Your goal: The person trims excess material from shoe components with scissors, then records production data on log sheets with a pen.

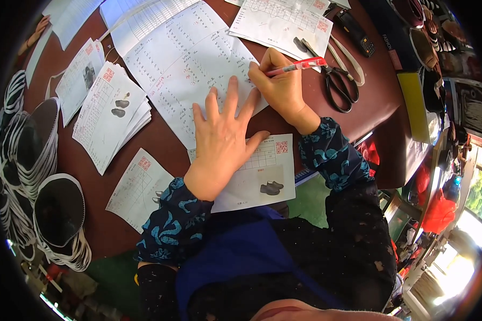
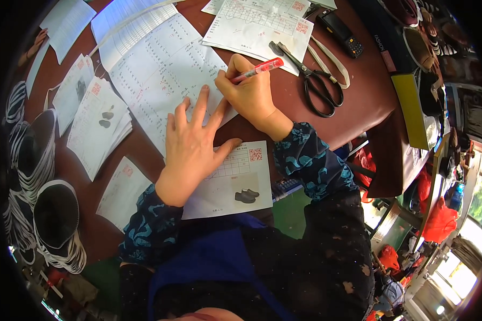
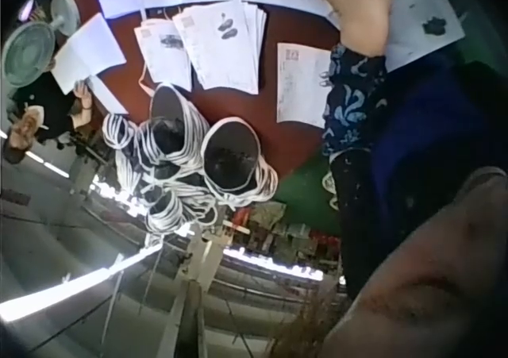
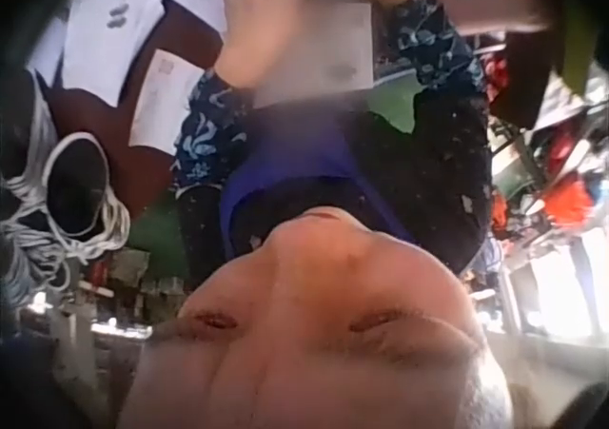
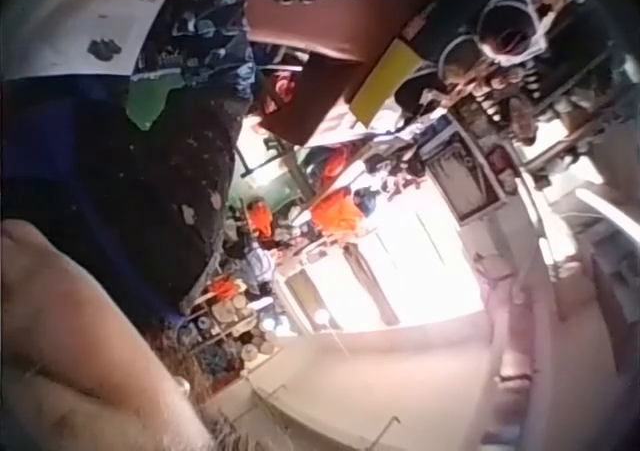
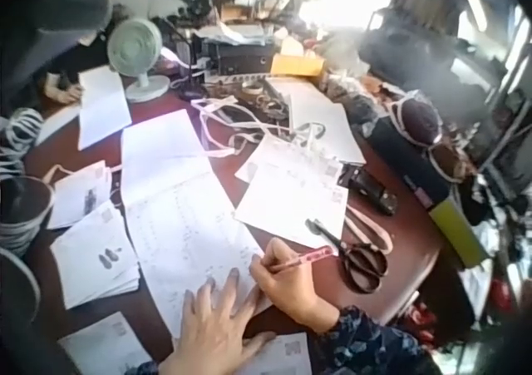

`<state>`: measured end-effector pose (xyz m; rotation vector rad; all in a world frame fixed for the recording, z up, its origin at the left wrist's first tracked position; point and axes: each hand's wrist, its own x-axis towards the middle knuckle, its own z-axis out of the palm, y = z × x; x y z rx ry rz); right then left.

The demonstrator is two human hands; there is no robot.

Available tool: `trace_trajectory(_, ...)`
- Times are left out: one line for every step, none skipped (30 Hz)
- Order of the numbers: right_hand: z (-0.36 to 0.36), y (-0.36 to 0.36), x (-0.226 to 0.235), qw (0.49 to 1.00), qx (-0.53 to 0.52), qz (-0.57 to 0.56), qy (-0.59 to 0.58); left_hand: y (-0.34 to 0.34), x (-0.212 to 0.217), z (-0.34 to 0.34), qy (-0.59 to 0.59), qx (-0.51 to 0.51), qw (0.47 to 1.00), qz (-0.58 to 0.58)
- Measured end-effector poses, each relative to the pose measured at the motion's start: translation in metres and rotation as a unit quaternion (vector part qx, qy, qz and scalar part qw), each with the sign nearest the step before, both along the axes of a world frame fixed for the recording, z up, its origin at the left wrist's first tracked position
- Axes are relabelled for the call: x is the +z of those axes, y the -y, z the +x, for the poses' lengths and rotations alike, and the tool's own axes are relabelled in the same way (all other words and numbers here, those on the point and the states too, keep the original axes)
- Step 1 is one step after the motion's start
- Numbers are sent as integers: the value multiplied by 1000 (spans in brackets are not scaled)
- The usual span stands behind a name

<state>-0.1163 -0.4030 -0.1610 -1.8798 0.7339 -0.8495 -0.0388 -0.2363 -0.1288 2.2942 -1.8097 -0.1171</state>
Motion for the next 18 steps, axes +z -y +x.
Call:
trace_trajectory(0,0,0,1000,5,1,-2,0,0,0,5,1,1000,-1)
trace_trajectory(0,0,-1,1000,5,2,-3,0,0,0,5,1,1000,0)
trace_trajectory(-1,1,-2,1000,2,8,-1,0,0,0,5,0,1000,-1)
trace_trajectory(-2,1,-2,1000,-1,14,1,0,0,0,6,-1,1000,-2)
trace_trajectory(-1,1,-1,1000,-2,14,1,1,0,0,6,-2,1000,-2)
trace_trajectory(-1,1,-1,1000,-5,22,4,1,0,-1,6,-2,1000,-3)
trace_trajectory(-1,0,-1,1000,-8,30,7,1,-1,-1,7,-2,1000,-5)
trace_trajectory(0,0,-1,1000,-8,29,7,1,-1,-1,8,-3,1000,-5)
trace_trajectory(0,0,-1,998,-13,47,29,0,0,-1,8,-2,1000,-9)
trace_trajectory(-1,1,0,996,-18,66,51,0,0,-1,9,-2,1000,-12)
trace_trajectory(-1,1,2,996,-19,65,51,-1,0,0,9,-4,1000,-12)
trace_trajectory(-1,2,6,992,-33,90,82,-1,1,1,12,-5,1000,-16)
trace_trajectory(-1,3,8,986,-45,114,113,-2,3,2,15,-6,1000,-20)
trace_trajectory(-4,8,3,986,-52,120,102,-6,4,2,16,-6,1000,-21)
trace_trajectory(-8,8,9,980,-52,156,110,-9,4,3,-12,-5,999,-46)
trace_trajectory(-12,6,17,973,-51,193,118,-14,5,4,-40,-4,997,-70)
trace_trajectory(-16,5,19,969,-42,184,160,-21,8,6,-38,-5,997,-71)
trace_trajectory(-26,3,23,968,-46,182,164,-31,15,5,-42,-22,993,-104)
